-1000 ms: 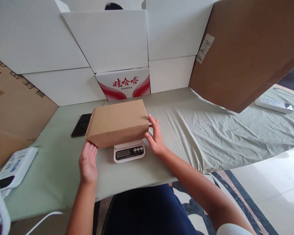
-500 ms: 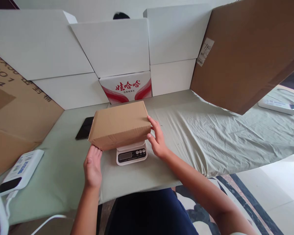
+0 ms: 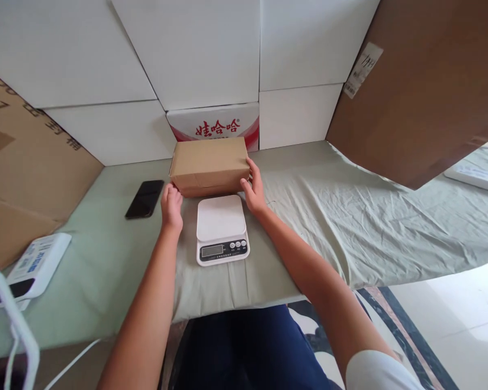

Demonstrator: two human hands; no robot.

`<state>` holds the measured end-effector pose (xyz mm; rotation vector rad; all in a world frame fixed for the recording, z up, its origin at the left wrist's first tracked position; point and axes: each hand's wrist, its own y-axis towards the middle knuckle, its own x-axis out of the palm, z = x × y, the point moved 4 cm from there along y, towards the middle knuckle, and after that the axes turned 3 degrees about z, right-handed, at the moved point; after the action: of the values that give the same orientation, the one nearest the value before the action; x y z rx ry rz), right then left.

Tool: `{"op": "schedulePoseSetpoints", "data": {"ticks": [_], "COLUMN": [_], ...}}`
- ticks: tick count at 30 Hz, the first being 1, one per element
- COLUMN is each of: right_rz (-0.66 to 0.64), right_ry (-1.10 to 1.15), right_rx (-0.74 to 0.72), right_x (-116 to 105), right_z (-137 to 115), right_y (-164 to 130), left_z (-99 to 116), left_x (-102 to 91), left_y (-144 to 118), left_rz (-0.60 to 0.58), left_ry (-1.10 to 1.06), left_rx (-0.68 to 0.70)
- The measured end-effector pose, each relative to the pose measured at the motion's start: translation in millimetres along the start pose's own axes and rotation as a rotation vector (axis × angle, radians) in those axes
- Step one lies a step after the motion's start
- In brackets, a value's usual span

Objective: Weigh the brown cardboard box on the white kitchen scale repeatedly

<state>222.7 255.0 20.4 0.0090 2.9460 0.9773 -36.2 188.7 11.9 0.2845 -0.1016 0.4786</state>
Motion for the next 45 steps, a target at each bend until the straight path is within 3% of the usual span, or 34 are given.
{"op": "schedulePoseSetpoints", "data": {"ticks": [6,13,20,28,31,33,36,39,45], "right_rz": [-0.043,0.044,-0.022,-0.114,-0.110,-0.094,-0.088,-0.098,-0.169], "right_ry": [-0.005,0.022,0.061,0.024,0.000,-0.019,-0.050,-0.053,-0.057], "right_rx": [0.040,0.071,0.115,0.163,0.121,0.063,-0.035,-0.076,-0.028], "right_x": [-2.8,-13.6,-7.0,-1.6,-3.7,-8.5,-19.9,-32.5,-40.9], "right_z": [14.7,14.0,12.0,8.1,0.9,-8.8,-30.2,-51.0,-68.7], "right_y": [0.6,-4.4,-4.0,-1.4,-0.5,-3.9,-22.2,-54.0,-96.6], "left_z": [-19.3,-12.3,-12.6,-16.8,-9.7,3.0,26.4,40.9,35.3], "left_x": [-0.6,-12.3,-5.1,-1.2,-1.9,-5.0,-16.4,-34.5,-60.8], "left_y": [3.6,2.1,-0.7,-2.0,-1.6,-4.6,-23.0,-59.4,-129.9], "left_rz": [0.056,0.168,0.140,0.122,0.115,0.076,0.016,0.015,0.064], "left_ry": [-0.027,-0.083,-0.079,-0.080,-0.071,-0.049,0.007,0.016,0.017], "left_rx": [-0.036,-0.073,-0.177,-0.202,-0.149,-0.043,0.113,0.181,0.134]}}
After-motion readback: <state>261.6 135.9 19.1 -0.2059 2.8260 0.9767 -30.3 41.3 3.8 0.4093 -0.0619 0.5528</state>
